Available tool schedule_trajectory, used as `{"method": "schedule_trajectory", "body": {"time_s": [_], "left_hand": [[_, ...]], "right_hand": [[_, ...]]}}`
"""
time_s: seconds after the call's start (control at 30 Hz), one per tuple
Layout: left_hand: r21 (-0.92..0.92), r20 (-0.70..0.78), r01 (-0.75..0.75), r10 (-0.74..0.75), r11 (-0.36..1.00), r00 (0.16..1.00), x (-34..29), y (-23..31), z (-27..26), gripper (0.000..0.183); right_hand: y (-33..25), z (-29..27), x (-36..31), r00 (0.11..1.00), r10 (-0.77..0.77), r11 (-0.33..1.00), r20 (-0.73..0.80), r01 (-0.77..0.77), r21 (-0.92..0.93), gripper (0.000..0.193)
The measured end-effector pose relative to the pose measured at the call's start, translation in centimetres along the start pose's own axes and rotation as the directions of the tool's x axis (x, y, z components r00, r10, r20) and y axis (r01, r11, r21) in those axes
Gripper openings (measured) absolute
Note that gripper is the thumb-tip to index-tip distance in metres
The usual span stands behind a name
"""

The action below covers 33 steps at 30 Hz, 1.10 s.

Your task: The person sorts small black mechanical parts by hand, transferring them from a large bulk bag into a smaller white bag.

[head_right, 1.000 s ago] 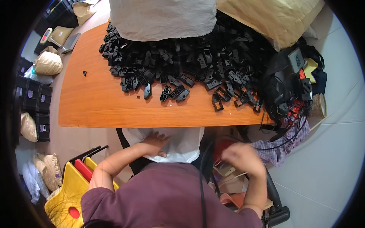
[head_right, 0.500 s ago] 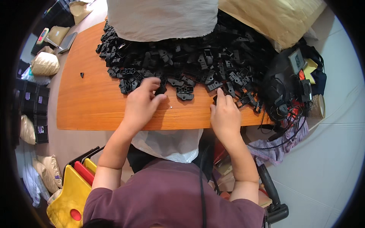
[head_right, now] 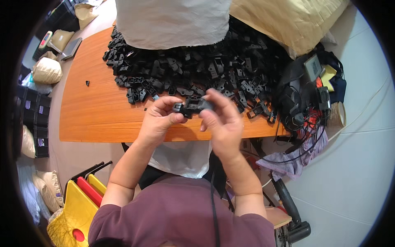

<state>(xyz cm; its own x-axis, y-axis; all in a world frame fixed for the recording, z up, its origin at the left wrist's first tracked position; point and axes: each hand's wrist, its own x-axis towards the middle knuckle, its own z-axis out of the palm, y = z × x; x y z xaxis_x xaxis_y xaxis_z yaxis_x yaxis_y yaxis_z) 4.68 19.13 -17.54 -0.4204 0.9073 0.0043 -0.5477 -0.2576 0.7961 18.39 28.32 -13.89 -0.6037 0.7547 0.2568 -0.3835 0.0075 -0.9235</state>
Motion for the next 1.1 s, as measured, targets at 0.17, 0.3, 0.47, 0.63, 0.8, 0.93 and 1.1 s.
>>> {"method": "schedule_trajectory", "body": {"time_s": [0.17, 0.3, 0.47, 0.63, 0.8, 0.93, 1.1], "left_hand": [[-0.013, -0.028, 0.017, -0.018, 1.0, 0.999, -0.2, 0.0, 0.0, 0.033], [-0.054, 0.047, -0.034, 0.036, 0.998, 0.998, -0.7, -0.8, -0.8, 0.033], [0.021, -0.085, -0.006, 0.008, 1.0, 0.996, -2.2, -0.4, 1.6, 0.036], [0.156, 0.005, 0.056, -0.057, 0.986, 0.998, -6.6, -2.6, 0.0, 0.032], [0.901, 0.38, -0.403, 0.157, 0.158, 0.912, -3.9, -0.8, 1.1, 0.033], [0.9, 0.421, -0.359, 0.273, -0.248, 0.865, 1.5, -1.0, 1.9, 0.027], [0.876, 0.38, -0.266, 0.235, -0.402, 0.895, 1.3, -0.9, 0.9, 0.019]], "right_hand": [[1.8, 0.0, -1.5, 0.996, 0.075, 0.986, 0.046, -0.068, -0.149, 0.036], [2.6, 0.0, -1.4, 0.996, 0.02, 0.983, 0.087, -0.003, -0.185, 0.036], [3.0, -1.0, -1.7, 0.811, -0.409, 0.392, 0.418, 0.57, -0.722, 0.039], [2.3, -1.1, -5.9, 0.962, -0.043, 0.685, 0.269, 0.225, -0.693, 0.034], [3.8, -3.7, -8.7, 0.956, 0.196, 0.72, 0.217, 0.01, -0.693, 0.032], [2.3, -4.2, -5.5, 0.961, 0.046, 0.417, 0.271, 0.229, -0.88, 0.018], [0.5, -7.3, 1.0, 0.978, -0.147, -0.03, 0.15, 0.148, -0.989, 0.02]]}}
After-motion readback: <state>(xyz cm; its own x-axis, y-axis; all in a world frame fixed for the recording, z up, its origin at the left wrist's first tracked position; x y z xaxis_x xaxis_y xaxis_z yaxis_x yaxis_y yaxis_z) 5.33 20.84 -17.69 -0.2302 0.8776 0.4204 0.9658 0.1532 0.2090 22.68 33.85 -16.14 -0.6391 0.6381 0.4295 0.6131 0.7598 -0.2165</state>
